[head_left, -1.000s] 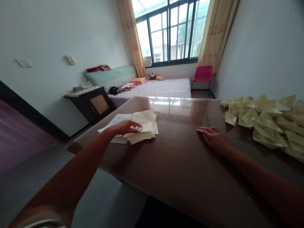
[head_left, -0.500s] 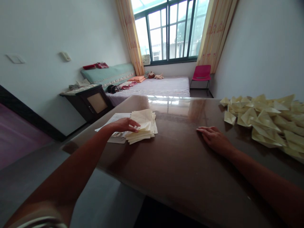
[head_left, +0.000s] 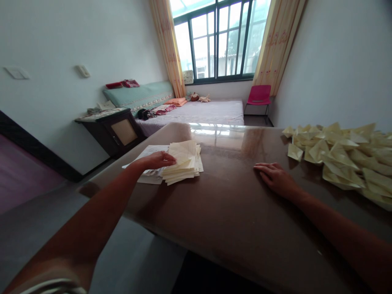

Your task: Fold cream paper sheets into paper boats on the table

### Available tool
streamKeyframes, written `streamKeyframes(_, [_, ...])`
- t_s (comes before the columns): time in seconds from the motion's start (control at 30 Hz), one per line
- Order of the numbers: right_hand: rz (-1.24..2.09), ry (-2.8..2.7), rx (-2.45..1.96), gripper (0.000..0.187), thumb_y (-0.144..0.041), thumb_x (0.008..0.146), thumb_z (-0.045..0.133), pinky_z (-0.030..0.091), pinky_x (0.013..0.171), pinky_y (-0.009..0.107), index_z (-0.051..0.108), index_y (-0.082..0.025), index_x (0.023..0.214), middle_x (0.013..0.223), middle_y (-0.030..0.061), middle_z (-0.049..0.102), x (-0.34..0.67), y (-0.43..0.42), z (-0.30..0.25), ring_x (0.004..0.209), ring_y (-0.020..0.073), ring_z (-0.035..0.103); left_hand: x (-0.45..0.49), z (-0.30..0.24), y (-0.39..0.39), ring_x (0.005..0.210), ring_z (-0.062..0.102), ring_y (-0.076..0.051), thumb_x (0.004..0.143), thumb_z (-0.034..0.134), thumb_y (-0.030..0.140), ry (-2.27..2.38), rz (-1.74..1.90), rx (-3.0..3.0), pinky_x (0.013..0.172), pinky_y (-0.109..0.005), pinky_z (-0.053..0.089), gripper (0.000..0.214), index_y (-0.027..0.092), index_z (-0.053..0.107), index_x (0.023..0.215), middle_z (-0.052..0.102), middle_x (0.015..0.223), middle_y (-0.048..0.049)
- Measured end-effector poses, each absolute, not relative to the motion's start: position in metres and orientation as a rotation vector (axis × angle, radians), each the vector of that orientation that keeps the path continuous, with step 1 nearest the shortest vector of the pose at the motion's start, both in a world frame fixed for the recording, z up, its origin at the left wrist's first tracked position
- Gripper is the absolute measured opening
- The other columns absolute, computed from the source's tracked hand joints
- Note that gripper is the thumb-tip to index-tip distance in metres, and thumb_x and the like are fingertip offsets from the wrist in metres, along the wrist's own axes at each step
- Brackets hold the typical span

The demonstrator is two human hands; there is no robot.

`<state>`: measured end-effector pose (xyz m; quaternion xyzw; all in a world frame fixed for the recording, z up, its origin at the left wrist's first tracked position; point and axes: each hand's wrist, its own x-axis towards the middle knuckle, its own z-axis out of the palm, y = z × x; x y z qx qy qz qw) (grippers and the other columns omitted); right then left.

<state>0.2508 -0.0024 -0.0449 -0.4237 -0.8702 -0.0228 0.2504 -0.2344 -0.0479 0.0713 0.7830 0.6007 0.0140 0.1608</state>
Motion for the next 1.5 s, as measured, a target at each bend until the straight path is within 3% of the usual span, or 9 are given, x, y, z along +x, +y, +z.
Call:
streamKeyframes(0.37, [0.21,-2.384,-1.163,0.03,-0.033,0.085,0.051,0.047,0.093,0.045,0.065,-0.022,0.109,0.111,0.0077,0.067,0.25,-0.003,-0.024,0.104,0.0254,0.06,-0.134,0.081,-0.078,0.093,0.063,-0.025,0.096,0.033,0.035,2.03,0.408,2.686,0.077,-0.033,0.043,0.033,0.023,0.058,0.114,0.068,0.101,-0.0081])
streamKeyframes(0.53, [0.116,-2.432,-1.017,0.08,-0.042,0.076,0.066,0.04,0.1,0.048,0.031,-0.023,0.145,0.141,0.0131,0.046,0.241,-0.035,0.015,0.123,0.0304,0.047,-0.044,0.056,-0.098,0.08,0.064,-0.019,0.091,0.043,0.015,1.245,0.187,3.231,0.063,-0.027,0.041,0.019,0.02,0.056,0.104,0.068,0.087,-0.0061])
streamKeyframes(0.63, [0.109,-2.539,-0.92,0.084,-0.042,0.078,0.065,0.034,0.105,0.05,0.024,-0.024,0.148,0.147,0.0119,0.039,0.242,-0.06,0.016,0.133,0.0311,0.035,-0.008,0.034,-0.108,0.073,0.064,-0.02,0.09,0.042,0.012,0.994,0.224,3.259,0.058,-0.029,0.04,0.018,0.018,0.056,0.1,0.067,0.083,-0.0089])
streamKeyframes(0.77, [0.33,-2.624,-0.824,0.039,-0.023,0.09,0.046,0.037,0.104,0.044,0.057,-0.03,0.127,0.126,0.0038,0.062,0.257,-0.074,-0.003,0.122,0.0233,0.048,0.009,0.022,-0.109,0.076,0.065,-0.019,0.094,0.039,0.018,0.844,0.283,3.139,0.062,-0.029,0.043,0.02,0.02,0.056,0.104,0.068,0.085,-0.008])
streamKeyframes(0.9, [0.679,-2.517,-0.799,0.033,-0.029,0.094,0.041,0.042,0.1,0.038,0.065,-0.025,0.116,0.115,0.005,0.067,0.269,-0.072,-0.008,0.114,0.0206,0.055,-0.003,0.025,-0.087,0.099,0.063,-0.022,0.085,0.056,0.047,0.851,0.286,2.795,0.079,-0.028,0.048,0.04,0.025,0.055,0.119,0.068,0.105,-0.0059])
streamKeyframes(0.97, [0.832,-2.414,-0.933,0.033,-0.039,0.094,0.043,0.047,0.091,0.035,0.07,-0.022,0.105,0.109,0.0052,0.068,0.27,-0.068,-0.004,0.104,0.0214,0.059,-0.011,0.024,-0.069,0.106,0.061,-0.023,0.081,0.061,0.044,0.84,0.3,2.611,0.09,-0.03,0.046,0.042,0.025,0.057,0.119,0.066,0.114,-0.0055])
streamKeyframes(1.13, [1.281,-2.068,-1.282,0.043,-0.056,0.086,0.051,0.047,0.057,0.025,0.067,-0.016,0.079,0.07,0.0,0.064,0.263,-0.044,0.007,0.063,0.0136,0.056,-0.011,0.008,-0.036,0.074,0.065,-0.017,0.085,0.054,0.04,1.066,0.52,2.053,0.066,-0.025,0.052,0.041,0.019,0.053,0.12,0.07,0.084,-0.003])
streamKeyframes(1.33, [1.39,-1.846,-1.436,0.041,-0.043,0.076,0.065,0.043,0.047,0.019,0.059,-0.017,0.108,0.092,0.0051,0.067,0.25,-0.023,0.013,0.067,0.013,0.058,0.003,0.001,-0.028,0.043,0.056,-0.009,0.088,0.053,0.033,1.239,0.647,1.817,0.048,-0.018,0.047,0.083,0.022,-0.002,0.149,0.053,0.058,0.0091])
streamKeyframes(1.5, [0.754,-2.049,-1.495,0.065,-0.028,0.081,0.059,0.041,0.054,0.022,0.035,-0.02,0.141,0.074,-0.002,0.065,0.246,-0.026,0.001,0.057,0.0117,0.054,0.001,-0.002,-0.023,0.043,0.051,-0.008,0.088,0.051,0.036,1.167,0.653,1.829,0.042,-0.017,0.045,0.064,0.031,0.025,0.146,0.051,0.06,0.0081])
